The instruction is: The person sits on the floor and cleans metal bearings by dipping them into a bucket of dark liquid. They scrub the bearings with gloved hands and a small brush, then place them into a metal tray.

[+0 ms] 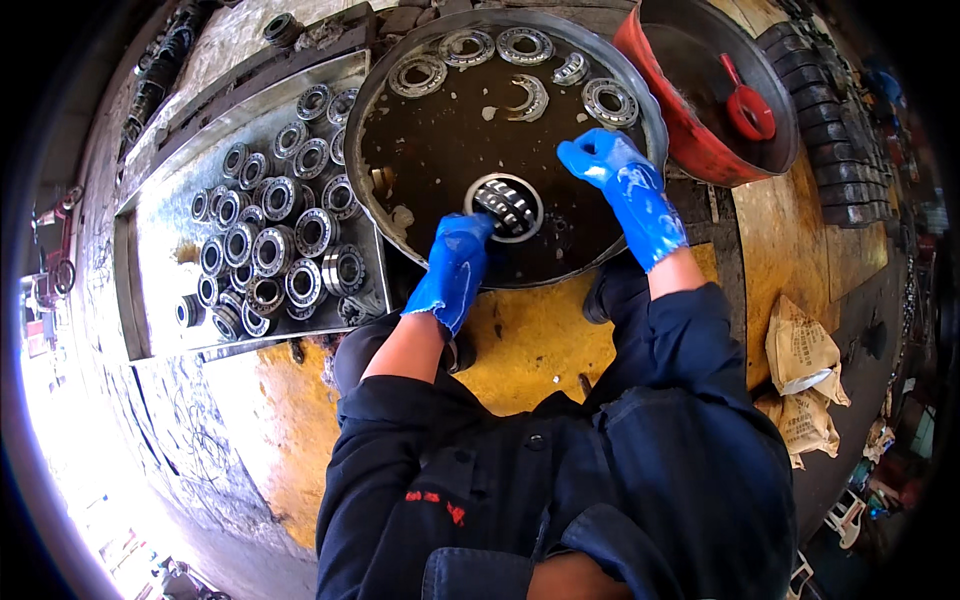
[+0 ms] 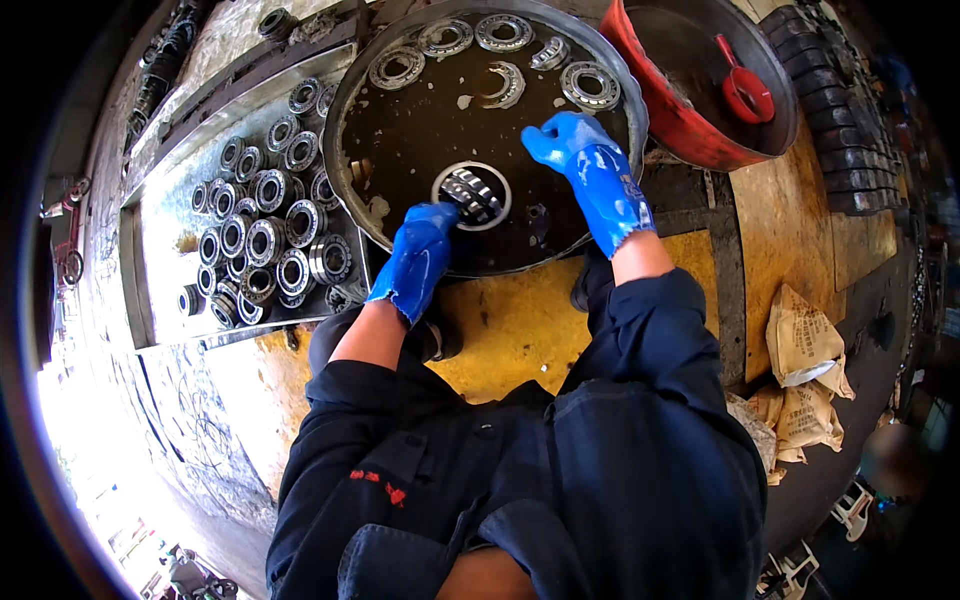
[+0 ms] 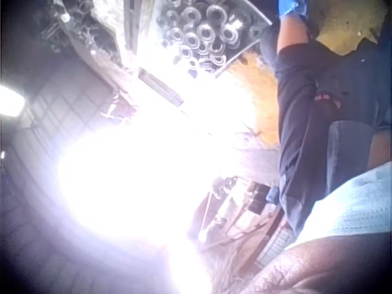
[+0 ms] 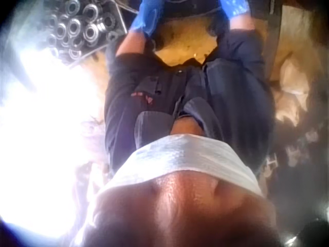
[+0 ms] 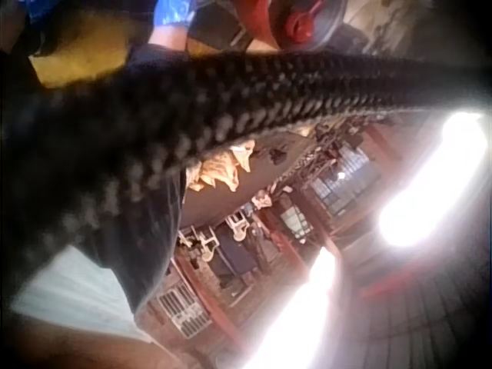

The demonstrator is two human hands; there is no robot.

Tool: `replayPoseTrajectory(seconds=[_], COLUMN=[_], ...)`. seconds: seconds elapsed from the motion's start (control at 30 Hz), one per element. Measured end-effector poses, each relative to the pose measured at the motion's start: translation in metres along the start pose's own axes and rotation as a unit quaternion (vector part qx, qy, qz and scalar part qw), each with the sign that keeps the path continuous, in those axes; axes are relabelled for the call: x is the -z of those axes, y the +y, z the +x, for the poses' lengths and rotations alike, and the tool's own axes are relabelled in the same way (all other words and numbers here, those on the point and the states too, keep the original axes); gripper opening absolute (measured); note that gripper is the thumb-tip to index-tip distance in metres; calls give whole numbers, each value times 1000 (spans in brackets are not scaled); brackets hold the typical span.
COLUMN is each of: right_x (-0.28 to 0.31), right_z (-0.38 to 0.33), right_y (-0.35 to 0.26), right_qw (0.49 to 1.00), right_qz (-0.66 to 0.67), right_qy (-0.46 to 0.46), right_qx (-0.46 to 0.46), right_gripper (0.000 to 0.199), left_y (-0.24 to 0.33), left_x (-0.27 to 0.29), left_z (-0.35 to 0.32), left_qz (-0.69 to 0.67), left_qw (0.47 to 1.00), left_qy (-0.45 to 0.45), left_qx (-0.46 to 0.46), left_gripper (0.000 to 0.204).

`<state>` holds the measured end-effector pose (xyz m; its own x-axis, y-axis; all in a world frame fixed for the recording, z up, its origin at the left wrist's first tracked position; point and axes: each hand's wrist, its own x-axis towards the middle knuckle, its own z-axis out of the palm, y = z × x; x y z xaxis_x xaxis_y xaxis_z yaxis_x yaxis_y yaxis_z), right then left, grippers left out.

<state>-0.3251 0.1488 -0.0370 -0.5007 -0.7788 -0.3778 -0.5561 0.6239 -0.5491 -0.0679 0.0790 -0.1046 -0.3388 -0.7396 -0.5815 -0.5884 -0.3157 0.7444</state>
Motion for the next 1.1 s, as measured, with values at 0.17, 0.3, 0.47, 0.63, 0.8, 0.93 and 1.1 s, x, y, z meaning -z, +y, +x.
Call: replayPoseTrajectory(seconds=[0.17,0.3,0.47,0.63,0.8,0.93,1.1], right_x=[-56,-92,-132,-160,-110,-44,4], right_z=[18,20,28,38,40,21,-28], right_y=[7,-17,-21,-14,17,-10,-2], right_qw=[964,962,949,912,969,998,898], right_qz=[-226,-205,-271,-385,-228,-28,439], right_qy=[-37,-50,-77,-85,12,51,18], right_qx=[134,176,141,116,95,-22,11], right_gripper=[75,79,43,28,29,38,26], left_y=[16,42,54,38,54,59,37], left_x=[28,51,57,64,57,66,43], left_z=[-7,-23,-19,-22,-53,-68,-44], left_qz=[-236,-411,-457,-150,-126,16,-17], left_qw=[972,911,889,960,936,952,952], left_qy=[4,16,-15,15,42,73,53], left_qx=[-12,-10,22,-235,-326,-298,-300], left_gripper=[29,27,30,26,23,23,19])
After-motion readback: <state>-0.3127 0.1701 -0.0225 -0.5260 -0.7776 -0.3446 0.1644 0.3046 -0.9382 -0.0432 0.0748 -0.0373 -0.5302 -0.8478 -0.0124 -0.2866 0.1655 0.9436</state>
